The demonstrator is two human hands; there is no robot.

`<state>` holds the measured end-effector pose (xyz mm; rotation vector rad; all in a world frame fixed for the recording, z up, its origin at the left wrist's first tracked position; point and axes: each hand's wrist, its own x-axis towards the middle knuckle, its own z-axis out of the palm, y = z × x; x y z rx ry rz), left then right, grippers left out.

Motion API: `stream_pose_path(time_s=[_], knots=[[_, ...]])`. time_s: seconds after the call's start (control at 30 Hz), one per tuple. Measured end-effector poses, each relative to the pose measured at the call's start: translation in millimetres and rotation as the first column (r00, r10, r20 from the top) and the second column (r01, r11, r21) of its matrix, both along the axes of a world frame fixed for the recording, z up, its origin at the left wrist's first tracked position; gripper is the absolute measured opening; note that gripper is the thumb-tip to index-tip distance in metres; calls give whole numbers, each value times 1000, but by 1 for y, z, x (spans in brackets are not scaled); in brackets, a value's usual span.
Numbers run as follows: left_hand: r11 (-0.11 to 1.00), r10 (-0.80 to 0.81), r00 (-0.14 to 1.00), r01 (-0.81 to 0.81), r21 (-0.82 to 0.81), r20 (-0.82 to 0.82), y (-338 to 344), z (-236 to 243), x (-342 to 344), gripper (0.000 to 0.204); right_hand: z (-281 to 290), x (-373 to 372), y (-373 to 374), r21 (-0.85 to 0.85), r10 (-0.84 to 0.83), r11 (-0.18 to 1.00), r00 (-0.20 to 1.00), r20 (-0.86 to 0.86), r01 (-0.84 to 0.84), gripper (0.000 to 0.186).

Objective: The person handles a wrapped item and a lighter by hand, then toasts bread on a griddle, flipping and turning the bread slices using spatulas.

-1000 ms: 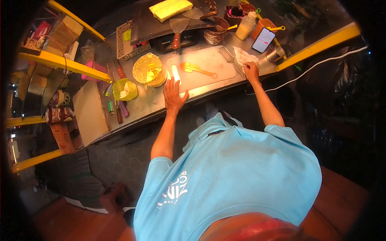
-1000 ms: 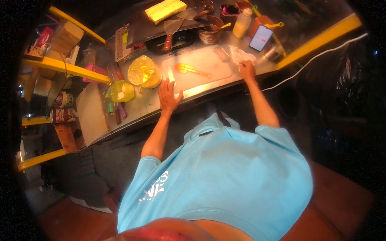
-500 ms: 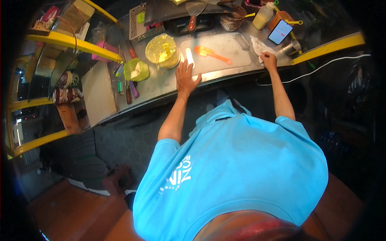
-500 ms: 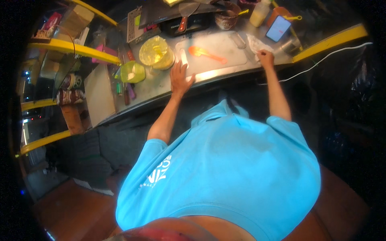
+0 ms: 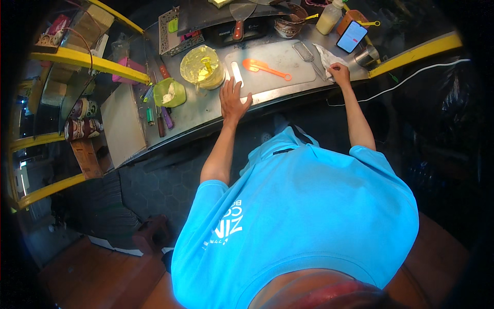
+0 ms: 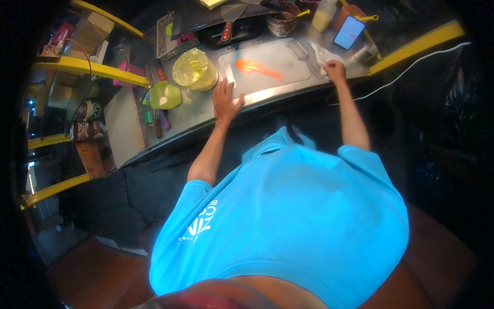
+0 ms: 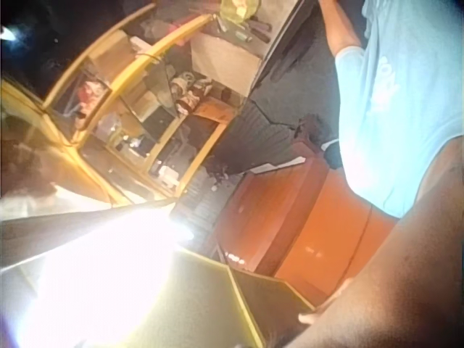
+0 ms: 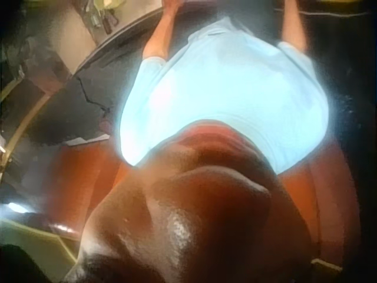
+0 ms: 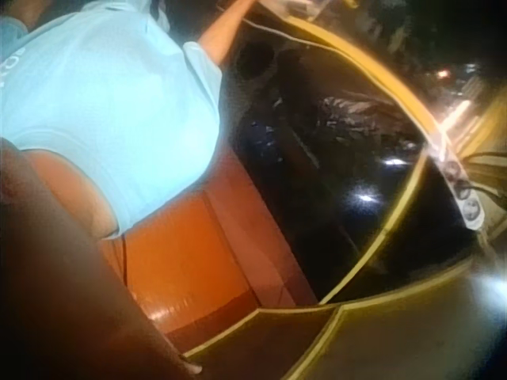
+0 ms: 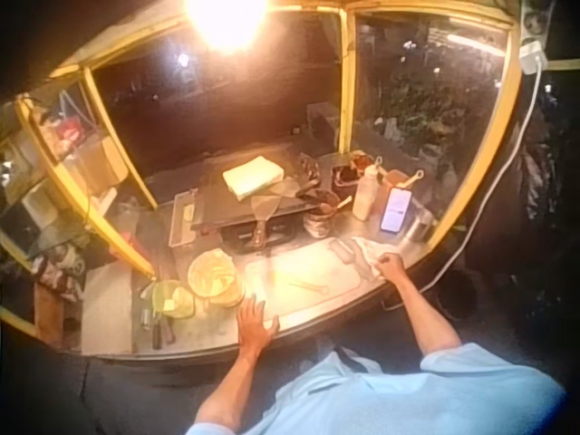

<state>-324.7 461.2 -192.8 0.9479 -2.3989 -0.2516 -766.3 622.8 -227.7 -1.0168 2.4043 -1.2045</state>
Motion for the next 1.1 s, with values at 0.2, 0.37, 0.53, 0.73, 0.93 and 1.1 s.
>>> stream_pose_path(time_s=[0.2,0.37,0.53,0.73,0.93,1.1], knots=[[1000,-13,1000,13,4,-16,1,4,-4,54,-10,-12,5,-54,-5,999,1000,-4,5,18],[999,-3,1000,2,-38,-26,2,6,-1,50,-6,5,0,-70,-1,998,1000,-20,-1,29],[1000,2,1000,-2,11,21,1,8,-5,51,-10,1,8,-190,67,981,971,231,-23,37],[1000,12,999,-13,27,47,1,8,-9,47,-9,3,8,-334,108,940,868,484,69,40],[999,25,999,-26,32,26,2,16,-13,46,-10,-10,6,-156,187,975,961,204,-157,20],[996,46,999,-47,81,7,3,26,-12,40,40,6,2,51,65,997,997,-30,-63,19]])
